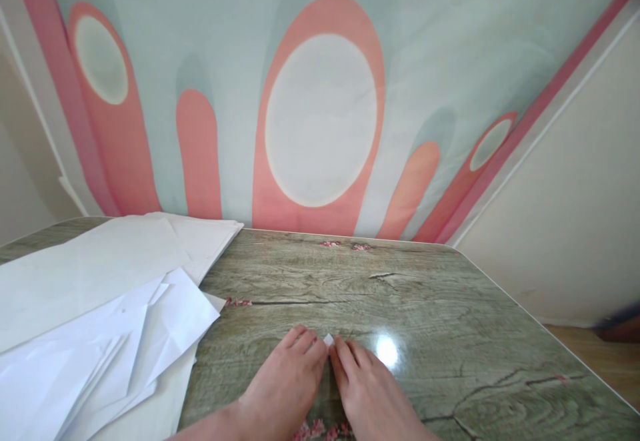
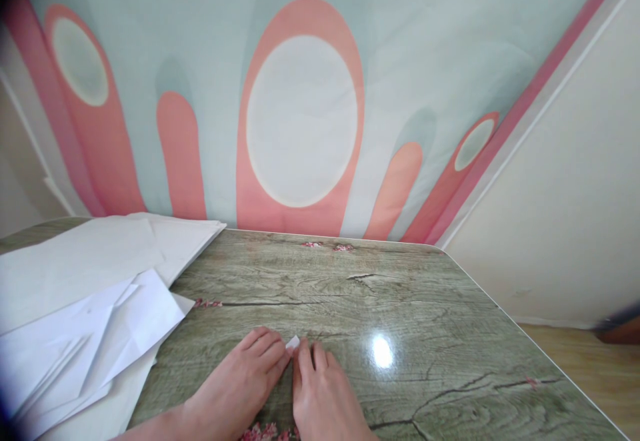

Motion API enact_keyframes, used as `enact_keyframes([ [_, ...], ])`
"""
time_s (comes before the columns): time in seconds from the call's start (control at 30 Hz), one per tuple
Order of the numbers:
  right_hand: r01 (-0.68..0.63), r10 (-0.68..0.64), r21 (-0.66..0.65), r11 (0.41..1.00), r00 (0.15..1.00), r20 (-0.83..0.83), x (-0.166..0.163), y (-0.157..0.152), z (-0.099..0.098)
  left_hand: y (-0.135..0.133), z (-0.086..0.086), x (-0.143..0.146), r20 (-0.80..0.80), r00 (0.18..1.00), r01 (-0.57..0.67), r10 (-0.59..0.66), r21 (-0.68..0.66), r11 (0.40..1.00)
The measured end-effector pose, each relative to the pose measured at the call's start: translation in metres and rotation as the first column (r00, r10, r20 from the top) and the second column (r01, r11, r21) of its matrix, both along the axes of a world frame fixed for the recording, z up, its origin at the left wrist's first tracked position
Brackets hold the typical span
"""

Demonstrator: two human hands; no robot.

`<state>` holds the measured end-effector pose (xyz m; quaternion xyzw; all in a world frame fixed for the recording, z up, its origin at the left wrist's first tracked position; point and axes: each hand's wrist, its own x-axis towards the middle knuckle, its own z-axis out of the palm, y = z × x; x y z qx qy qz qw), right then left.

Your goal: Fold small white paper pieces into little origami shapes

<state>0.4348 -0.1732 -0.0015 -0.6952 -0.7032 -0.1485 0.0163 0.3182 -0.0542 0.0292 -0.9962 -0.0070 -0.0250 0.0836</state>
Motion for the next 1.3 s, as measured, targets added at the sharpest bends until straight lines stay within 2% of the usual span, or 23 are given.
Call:
enact_keyframes([
  [0.2,0.030,-0.029,0.044,0.999,0.999,-0.020,-0.001,0.003,0.001,0.002,-0.001,-0.002,0.002,1.000,0.009,-0.009,-0.021,1.000],
  [0.4,-0.011,0.007,-0.014,1.000,0.974,-0.226,0.023,0.003,0.017,0.006,-0.004,-0.002,0.031,0.999,0.028,-0.027,-0.044,0.999],
  [0.5,-0.032,0.024,-0.025,0.999,0.962,-0.273,0.032,0.000,0.018,0.005,-0.003,-0.001,0.019,1.000,0.021,-0.020,-0.037,0.999],
  [0.67,-0.040,0.026,-0.077,0.996,0.984,-0.174,0.029,-0.005,0.009,0.004,-0.003,0.000,0.000,1.000,0.016,-0.017,-0.036,0.999],
  [0.87,-0.020,0.019,-0.022,1.000,0.997,-0.068,0.020,-0.005,0.000,0.002,0.001,-0.001,-0.025,1.000,0.004,-0.005,-0.049,0.999],
  [1.0,-0.017,0.011,-0.063,0.998,0.996,-0.089,0.021,-0.003,0.011,0.002,0.002,-0.001,-0.032,0.999,-0.004,0.002,-0.063,0.998],
  [1.2,-0.071,0.007,-0.217,0.973,0.959,-0.283,0.035,-0.006,0.040,0.003,0.002,-0.002,-0.058,0.998,-0.015,0.009,-0.090,0.996],
  [1.3,-0.101,0.015,-0.249,0.963,0.945,-0.326,0.040,-0.007,0.045,0.004,0.003,-0.002,-0.056,0.998,-0.016,0.011,-0.096,0.995],
])
